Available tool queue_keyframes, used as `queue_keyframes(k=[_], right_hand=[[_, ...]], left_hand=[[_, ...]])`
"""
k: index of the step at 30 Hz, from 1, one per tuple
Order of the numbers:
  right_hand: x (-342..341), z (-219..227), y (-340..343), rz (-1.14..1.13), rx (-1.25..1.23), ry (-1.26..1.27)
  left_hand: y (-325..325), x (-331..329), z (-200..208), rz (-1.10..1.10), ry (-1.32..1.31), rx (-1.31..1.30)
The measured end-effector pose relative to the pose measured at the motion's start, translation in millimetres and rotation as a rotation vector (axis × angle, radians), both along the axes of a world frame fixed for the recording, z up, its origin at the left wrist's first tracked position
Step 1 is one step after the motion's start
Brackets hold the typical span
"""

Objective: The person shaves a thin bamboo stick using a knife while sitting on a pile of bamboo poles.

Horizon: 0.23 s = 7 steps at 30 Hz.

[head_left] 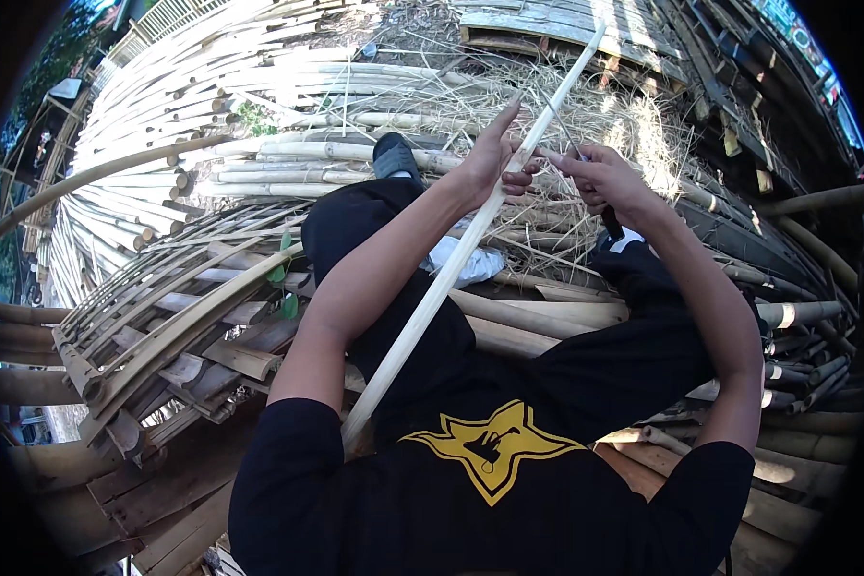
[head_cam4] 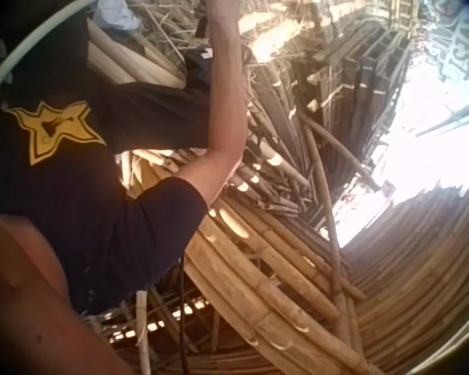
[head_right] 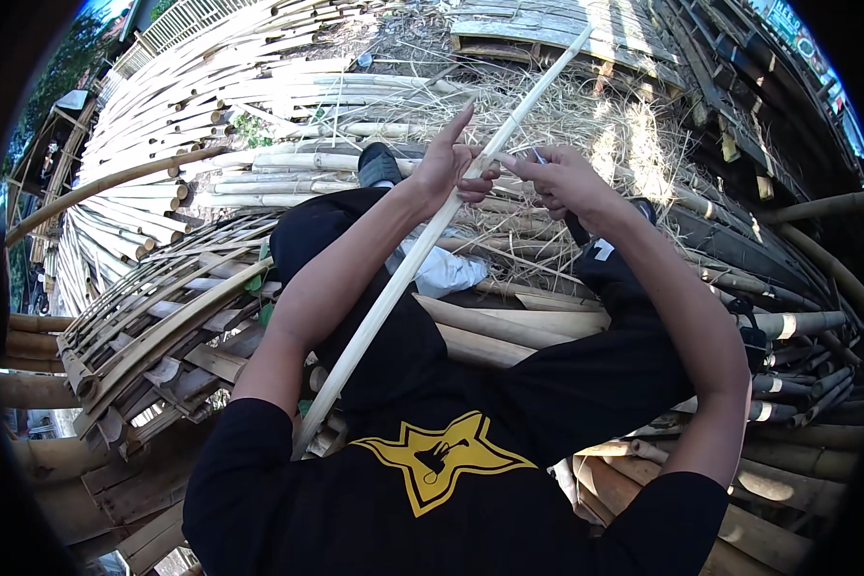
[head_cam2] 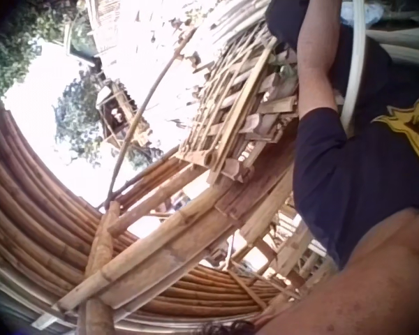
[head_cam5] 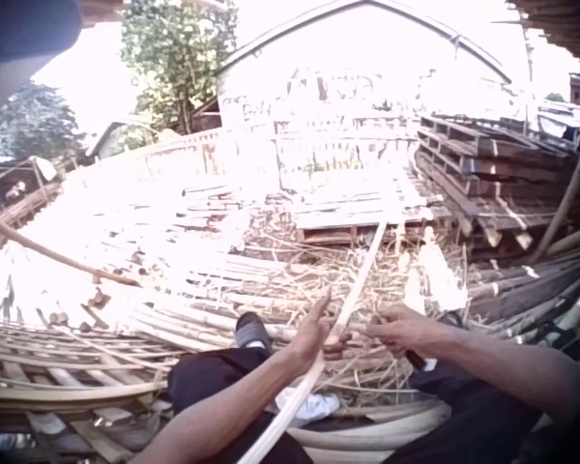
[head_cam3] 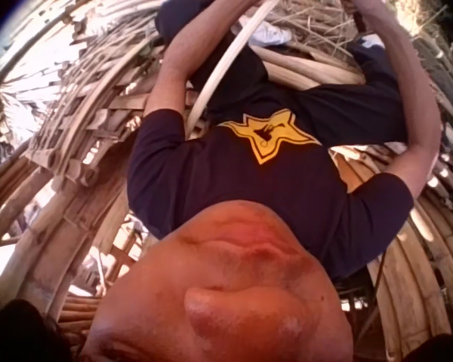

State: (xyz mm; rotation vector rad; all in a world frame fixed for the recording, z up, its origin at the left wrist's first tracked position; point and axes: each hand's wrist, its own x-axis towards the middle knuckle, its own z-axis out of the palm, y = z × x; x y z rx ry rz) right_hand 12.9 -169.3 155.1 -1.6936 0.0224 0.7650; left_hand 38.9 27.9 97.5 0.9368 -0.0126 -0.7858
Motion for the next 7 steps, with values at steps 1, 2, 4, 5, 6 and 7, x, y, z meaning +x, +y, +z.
queue_keyframes(k=[1,2,4,5,6,7], right_hand=[[-12.7,2.5,4.8,-0.098,0.028,-0.029],[-21.1,3.7,8.7,-0.158,0.084,0.023],[-38.7,4.5,19.9,-0.143,0.132,0.098],[-45.5,5.3,25.2,-0.125,0.176,0.161],[-52.8,3.0,32.2,-0.137,0.164,0.166],[-60.7,-0.3,41.7,-0.145,0.154,0.167]], left_hand=[[-4.3,0.9,-2.5,-0.003,0.015,-0.064],[-10.4,3.0,-0.4,0.008,0.027,-0.023],[-22.0,10.8,-8.1,0.035,0.016,0.005],[-25.3,17.5,-12.9,0.064,-0.005,0.028],[-24.2,22.8,-19.1,-0.030,-0.013,0.008],[-26.1,25.4,-18.2,-0.031,0.046,-0.027]])
